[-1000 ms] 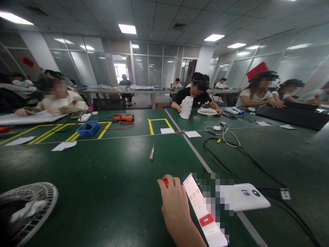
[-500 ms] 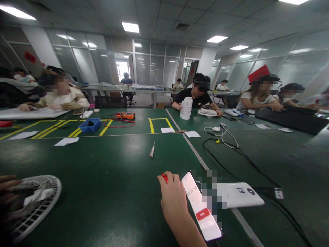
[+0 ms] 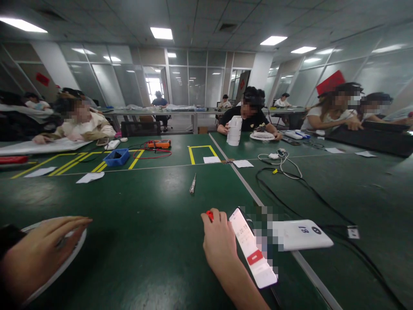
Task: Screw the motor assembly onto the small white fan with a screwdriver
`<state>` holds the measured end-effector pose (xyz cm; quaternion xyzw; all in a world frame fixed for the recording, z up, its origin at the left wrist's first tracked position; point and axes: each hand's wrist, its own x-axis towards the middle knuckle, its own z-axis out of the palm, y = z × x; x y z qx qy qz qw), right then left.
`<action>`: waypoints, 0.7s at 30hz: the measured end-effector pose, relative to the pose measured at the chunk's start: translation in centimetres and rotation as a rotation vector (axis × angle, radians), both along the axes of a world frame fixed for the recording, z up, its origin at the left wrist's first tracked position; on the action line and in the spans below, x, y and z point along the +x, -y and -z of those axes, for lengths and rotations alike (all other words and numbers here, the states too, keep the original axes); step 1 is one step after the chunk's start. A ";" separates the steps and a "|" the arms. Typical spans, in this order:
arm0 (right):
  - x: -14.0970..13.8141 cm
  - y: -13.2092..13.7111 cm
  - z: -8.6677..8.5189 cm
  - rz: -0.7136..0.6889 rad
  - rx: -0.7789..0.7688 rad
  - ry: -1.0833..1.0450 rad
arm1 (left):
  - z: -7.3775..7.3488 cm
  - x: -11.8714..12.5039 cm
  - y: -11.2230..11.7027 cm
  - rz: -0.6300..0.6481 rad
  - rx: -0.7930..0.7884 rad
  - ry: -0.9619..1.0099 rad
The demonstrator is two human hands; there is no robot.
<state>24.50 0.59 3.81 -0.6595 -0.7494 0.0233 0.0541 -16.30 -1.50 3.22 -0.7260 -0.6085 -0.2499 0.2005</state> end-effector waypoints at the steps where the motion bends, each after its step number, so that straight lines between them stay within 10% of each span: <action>1: 0.0 0.1 0.0 0.006 -0.002 -0.011 | 0.6 1.4 -0.4 0.071 -0.046 -0.001; 11: -1.2 0.7 0.1 -0.073 0.075 -0.075 | 4.9 15.7 -2.9 0.332 -0.287 0.138; 21: -1.9 1.3 1.8 -0.127 0.055 -0.031 | 7.3 19.1 -3.1 0.411 -0.193 0.208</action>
